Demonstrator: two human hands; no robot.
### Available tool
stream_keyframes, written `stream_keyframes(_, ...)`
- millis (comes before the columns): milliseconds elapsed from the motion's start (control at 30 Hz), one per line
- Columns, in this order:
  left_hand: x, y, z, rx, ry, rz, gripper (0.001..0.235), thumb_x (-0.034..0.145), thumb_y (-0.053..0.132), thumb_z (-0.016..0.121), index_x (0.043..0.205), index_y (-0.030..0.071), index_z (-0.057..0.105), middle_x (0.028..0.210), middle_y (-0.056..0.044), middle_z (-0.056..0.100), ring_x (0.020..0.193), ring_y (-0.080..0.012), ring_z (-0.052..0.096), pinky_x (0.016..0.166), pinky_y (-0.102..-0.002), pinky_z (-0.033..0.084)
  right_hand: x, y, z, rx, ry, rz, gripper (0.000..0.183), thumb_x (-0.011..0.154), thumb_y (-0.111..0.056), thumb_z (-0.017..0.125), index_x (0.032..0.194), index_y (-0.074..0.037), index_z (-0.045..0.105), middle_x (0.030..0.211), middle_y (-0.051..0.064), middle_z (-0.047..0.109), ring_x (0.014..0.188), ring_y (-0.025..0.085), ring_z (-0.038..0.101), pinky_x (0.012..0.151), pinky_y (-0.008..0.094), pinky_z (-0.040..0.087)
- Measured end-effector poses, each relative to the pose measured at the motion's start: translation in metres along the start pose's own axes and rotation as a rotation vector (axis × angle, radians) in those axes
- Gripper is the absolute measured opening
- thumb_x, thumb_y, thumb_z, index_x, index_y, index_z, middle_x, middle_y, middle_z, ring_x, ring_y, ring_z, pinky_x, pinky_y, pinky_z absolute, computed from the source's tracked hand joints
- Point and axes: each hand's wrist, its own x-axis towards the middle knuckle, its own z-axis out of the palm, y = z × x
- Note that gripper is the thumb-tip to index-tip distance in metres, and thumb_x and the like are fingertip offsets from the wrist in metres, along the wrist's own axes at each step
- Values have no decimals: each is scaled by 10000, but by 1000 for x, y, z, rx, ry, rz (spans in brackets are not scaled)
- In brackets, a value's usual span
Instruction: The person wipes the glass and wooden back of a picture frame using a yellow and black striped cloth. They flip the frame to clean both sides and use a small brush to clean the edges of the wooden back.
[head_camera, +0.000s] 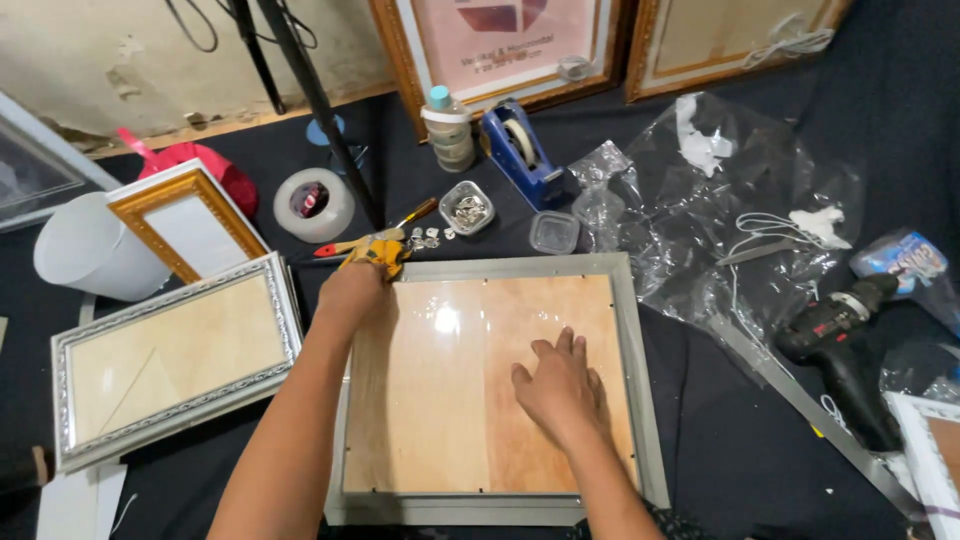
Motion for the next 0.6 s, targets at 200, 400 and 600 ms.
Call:
stream_keyframes(200,6,-77,15,-178,200,-179,364,953,223,591,1199,-8,729,920,-229,732,922,-427,752,793,-487,623,7,2,3,-43,4,-4,601,956,-419,575,1476,-120,544,1683,261,226,1588,427,156,1165,660,294)
stream_keyframes(400,-35,-39,7,-579,73,-86,466,1013,172,483,1452,145,633,1236,-219,729,1203,-419,665,1055,-491,514,5,0,5,-88,57,-7,595,951,-438,580,1454,-122,579,1655,282,294,1569,445,217,1131,679,326)
stream_keyframes(600,-103,-36,-6,-455,-109,-34,598,924,98,559,1519,54,529,1335,-248,667,1279,-415,613,1089,-493,509,7,5,6,-127,66,-22,601,948,-441,569,1458,-124,587,1650,282,320,1553,452,255,1121,677,342)
